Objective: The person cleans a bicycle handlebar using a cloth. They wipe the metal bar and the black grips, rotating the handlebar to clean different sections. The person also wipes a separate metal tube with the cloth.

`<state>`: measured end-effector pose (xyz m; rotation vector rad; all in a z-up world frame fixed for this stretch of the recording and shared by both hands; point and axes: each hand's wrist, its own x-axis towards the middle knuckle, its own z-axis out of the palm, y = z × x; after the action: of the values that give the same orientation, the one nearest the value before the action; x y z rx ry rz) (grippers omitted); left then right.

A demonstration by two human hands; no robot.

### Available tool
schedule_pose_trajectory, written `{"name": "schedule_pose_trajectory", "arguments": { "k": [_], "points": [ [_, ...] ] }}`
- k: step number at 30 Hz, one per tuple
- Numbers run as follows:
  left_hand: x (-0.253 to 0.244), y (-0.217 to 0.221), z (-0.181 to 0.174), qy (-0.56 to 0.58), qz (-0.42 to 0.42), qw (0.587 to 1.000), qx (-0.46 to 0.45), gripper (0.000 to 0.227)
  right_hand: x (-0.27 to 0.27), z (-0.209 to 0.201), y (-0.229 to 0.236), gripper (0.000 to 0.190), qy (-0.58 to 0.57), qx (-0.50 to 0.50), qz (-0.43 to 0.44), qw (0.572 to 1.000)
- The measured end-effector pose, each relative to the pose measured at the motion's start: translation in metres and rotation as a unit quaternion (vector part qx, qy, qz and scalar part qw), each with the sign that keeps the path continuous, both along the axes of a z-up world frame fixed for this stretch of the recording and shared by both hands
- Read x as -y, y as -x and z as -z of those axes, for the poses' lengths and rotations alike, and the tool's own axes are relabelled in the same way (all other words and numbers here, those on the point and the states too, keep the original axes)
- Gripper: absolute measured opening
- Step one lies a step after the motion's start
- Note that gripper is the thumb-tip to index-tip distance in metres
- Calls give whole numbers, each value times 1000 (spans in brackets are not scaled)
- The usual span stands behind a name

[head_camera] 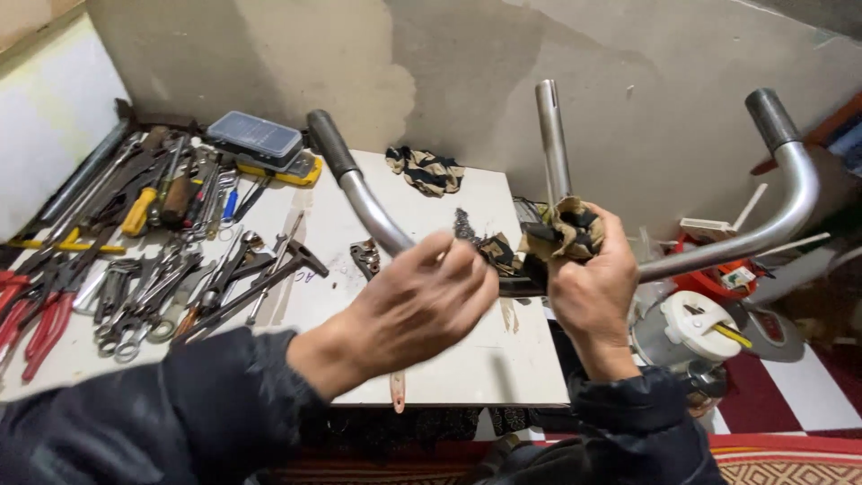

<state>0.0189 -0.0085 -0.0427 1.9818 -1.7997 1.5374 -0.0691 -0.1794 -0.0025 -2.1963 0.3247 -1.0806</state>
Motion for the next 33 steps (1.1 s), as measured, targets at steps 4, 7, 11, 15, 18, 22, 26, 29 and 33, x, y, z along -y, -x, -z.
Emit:
{"name": "schedule_pose_trajectory", "arguments": {
  "k": [4, 7, 11, 15, 18, 22, 26, 29, 33],
  "points": [
    [-10, 35, 35, 92, 150, 965, -194, 10, -4, 11, -3, 44, -25, 77, -32, 996],
    [-7, 43, 45, 134, 153, 876, -438, 35, -8, 14, -3, 48, -60, 85, -52, 993],
    [28, 34, 36, 282, 84, 509, -809, 105, -21, 22, -13, 46, -161, 151, -47, 974],
    [40, 39, 10, 236, 227, 517, -790, 39, -38, 28, -20, 29, -239, 177, -88, 951],
    [46, 44, 3, 273, 127, 519, -800, 73, -41, 28, -20, 30, -242, 173, -106, 949],
    [42, 30, 1, 300, 176, 592, -727, 50, -45, 13, -10, 49, -218, 123, -153, 956],
    [36, 17, 6, 321, 228, 600, -696, 53, -44, 12, -6, 87, -186, 58, -217, 957],
    [35, 14, 10, 304, 204, 626, -689, 55, -46, 15, -7, 71, -166, 87, -171, 967],
    [40, 14, 24, 277, 185, 599, -728, 50, -38, 26, -16, 60, -139, 114, -124, 976]
  ]
}}
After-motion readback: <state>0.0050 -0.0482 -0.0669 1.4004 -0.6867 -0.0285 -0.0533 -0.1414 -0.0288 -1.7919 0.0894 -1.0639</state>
